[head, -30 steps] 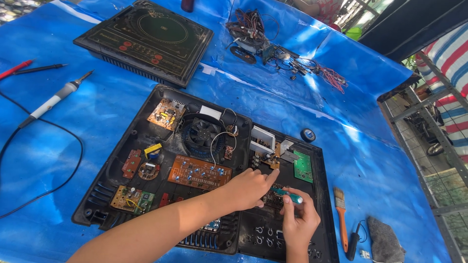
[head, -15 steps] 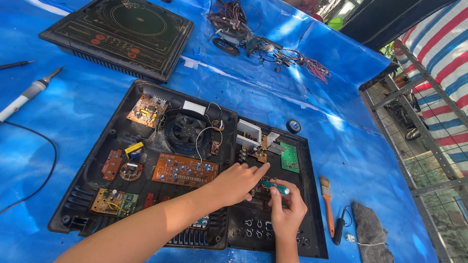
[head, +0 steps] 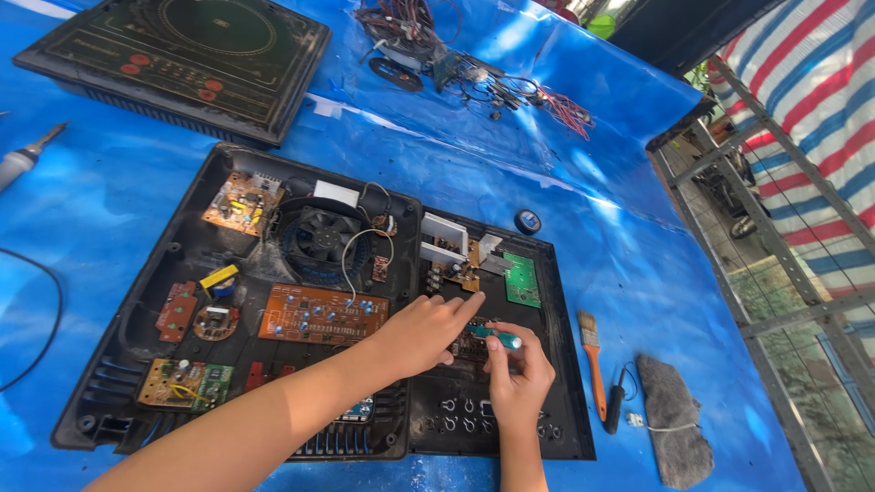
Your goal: Repairing the internal components and circuit board of an induction cooker using a screwdriver.
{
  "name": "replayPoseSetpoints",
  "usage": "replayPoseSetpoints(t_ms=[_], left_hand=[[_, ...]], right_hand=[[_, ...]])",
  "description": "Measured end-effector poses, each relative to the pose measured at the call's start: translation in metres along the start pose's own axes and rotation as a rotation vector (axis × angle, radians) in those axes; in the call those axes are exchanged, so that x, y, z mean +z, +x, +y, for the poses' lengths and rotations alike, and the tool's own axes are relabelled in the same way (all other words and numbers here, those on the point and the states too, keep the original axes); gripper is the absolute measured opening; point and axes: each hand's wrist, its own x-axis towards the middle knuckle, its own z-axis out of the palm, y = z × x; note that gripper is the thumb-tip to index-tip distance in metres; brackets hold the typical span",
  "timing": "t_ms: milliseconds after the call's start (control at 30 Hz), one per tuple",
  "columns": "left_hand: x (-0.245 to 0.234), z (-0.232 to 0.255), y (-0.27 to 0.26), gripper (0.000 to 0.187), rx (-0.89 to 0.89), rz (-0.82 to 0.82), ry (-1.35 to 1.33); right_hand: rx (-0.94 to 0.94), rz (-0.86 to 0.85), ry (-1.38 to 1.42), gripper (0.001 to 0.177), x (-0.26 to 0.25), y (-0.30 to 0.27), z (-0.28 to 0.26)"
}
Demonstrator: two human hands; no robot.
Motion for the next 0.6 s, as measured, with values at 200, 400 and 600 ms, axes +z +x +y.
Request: replayPoseSetpoints(t_ms=[200,400,600], left_hand=[[0.002,-0.002,0.001,0.108,-0.009,-0.034,-0.040],[-0.006,-0.001,0.001,0.107,-0.002,-0.030,-0.033],[-0.025,0.002,0.001,0.096,0.030,-0.159,-0.069]], right_hand=[[-0.023,0.003,0.002,0.019,-0.001,0.002,-0.004],[-0.044,0.022,0.036,0.027,0.000,0.000,0.005],[-0.042,0.069,0.088,0.021,0.003,0.002,0.004]])
